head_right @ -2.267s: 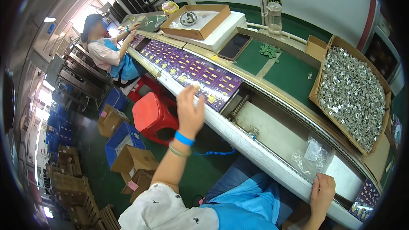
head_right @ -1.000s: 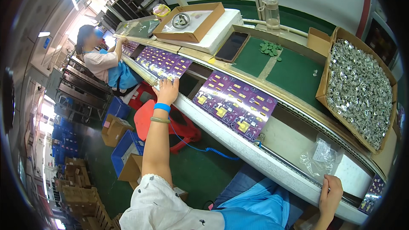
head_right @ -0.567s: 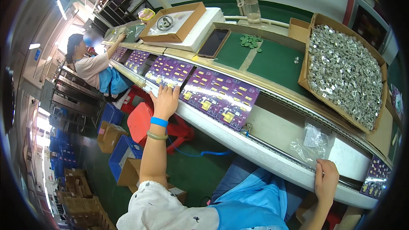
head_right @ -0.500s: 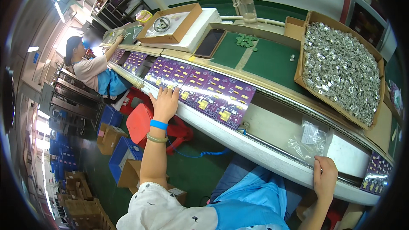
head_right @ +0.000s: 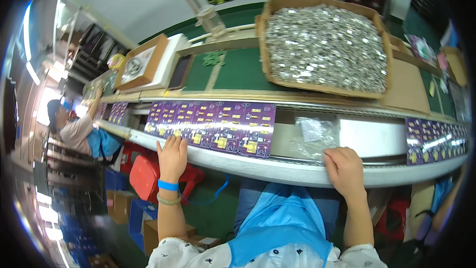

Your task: The person places small silver components onto purple circuit boards on a conveyor belt. They pick components from a nearby box and press them into designated spots on the boards, repeating this process as the boards move along the line.

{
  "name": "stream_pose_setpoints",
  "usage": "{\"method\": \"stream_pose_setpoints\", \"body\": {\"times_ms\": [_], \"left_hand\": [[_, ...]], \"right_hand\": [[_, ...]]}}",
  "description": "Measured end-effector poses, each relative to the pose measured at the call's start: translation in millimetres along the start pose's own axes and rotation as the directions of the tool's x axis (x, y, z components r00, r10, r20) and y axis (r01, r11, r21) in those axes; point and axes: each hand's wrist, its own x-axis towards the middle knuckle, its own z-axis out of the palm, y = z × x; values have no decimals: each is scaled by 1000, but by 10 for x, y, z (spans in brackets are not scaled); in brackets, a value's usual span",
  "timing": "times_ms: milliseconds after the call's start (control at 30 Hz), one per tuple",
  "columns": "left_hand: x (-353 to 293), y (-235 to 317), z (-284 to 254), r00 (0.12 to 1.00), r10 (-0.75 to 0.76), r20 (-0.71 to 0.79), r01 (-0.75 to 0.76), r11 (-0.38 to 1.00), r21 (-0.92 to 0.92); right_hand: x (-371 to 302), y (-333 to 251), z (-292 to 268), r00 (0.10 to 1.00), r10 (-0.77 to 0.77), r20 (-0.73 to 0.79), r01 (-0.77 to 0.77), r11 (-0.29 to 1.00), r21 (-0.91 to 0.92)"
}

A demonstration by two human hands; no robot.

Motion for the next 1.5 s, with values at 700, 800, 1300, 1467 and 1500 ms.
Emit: {"method": "stream_pose_setpoints", "body": {"times_ms": [700, 800, 1300, 1467, 1500], "left_hand": [[405, 2430, -833, 513, 858, 40, -764, 477, -434], [1010, 2829, -623, 680, 685, -263, -726, 577, -374], [1883, 3598, 100, 881, 348, -321, -469, 734, -491], [1881, 3515, 8, 867, 337, -367, -497, 631, -596], [1875, 3501, -19, 883, 326, -338, -470, 598, -649]], "right_hand": [[1748, 736, -324, 987, -160, 10, 157, 953, -259], [1929, 759, -109, 984, -173, 49, 179, 920, -349], [1535, 677, -590, 987, 141, -78, -118, 962, 246], [950, 734, -817, 959, 283, -2, -248, 844, 475], [852, 775, -850, 950, 306, 58, -297, 832, 469]]}}
